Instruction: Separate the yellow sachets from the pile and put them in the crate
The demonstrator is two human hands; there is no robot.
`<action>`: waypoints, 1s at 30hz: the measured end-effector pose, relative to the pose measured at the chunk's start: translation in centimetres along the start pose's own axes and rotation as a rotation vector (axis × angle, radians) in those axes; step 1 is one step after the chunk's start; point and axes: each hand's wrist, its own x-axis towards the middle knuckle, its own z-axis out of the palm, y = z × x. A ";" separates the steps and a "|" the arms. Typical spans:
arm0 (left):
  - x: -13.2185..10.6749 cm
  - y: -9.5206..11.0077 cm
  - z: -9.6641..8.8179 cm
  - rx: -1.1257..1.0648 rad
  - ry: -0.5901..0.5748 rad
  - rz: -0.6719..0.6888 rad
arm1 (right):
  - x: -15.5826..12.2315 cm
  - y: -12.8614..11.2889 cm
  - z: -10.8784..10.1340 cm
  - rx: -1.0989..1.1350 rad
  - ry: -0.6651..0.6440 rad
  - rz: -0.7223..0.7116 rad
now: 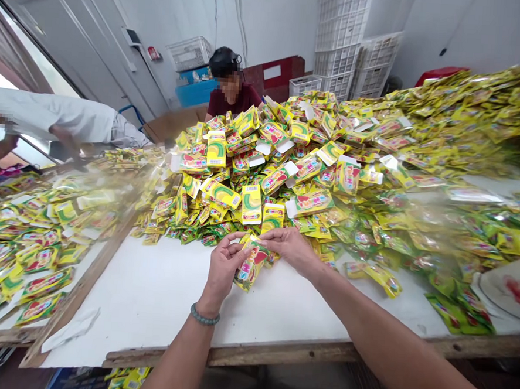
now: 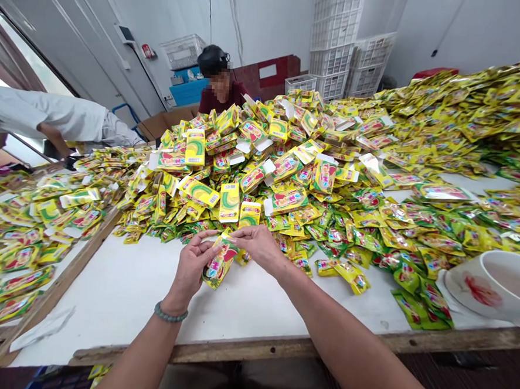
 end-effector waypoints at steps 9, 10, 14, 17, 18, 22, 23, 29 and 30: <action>-0.1 0.3 0.3 -0.072 0.074 0.073 | -0.7 0.2 1.4 0.171 -0.116 -0.073; -0.2 0.4 0.2 -0.077 0.084 0.077 | -0.8 0.4 1.7 0.144 -0.103 -0.107; -0.3 0.5 0.1 -0.090 0.079 0.066 | -1.2 0.8 2.4 -0.086 -0.037 -0.233; -0.3 0.5 0.0 -0.098 0.081 0.059 | -1.6 0.7 2.5 -0.285 0.036 -0.355; -0.3 0.5 0.0 -0.102 0.083 0.059 | -1.7 0.7 2.5 -0.339 0.056 -0.407; -0.2 0.6 0.1 -0.120 0.068 0.043 | -1.8 0.6 2.6 -0.442 0.064 -0.488; -0.2 0.6 0.1 -0.120 0.054 0.038 | -1.8 0.5 2.6 -0.434 0.064 -0.461; -0.2 0.2 -0.3 -0.109 -0.005 0.039 | -1.8 0.3 3.0 -0.412 0.016 -0.435; -0.1 0.1 -0.3 -0.097 0.008 0.033 | -1.8 0.3 3.1 -0.435 0.000 -0.444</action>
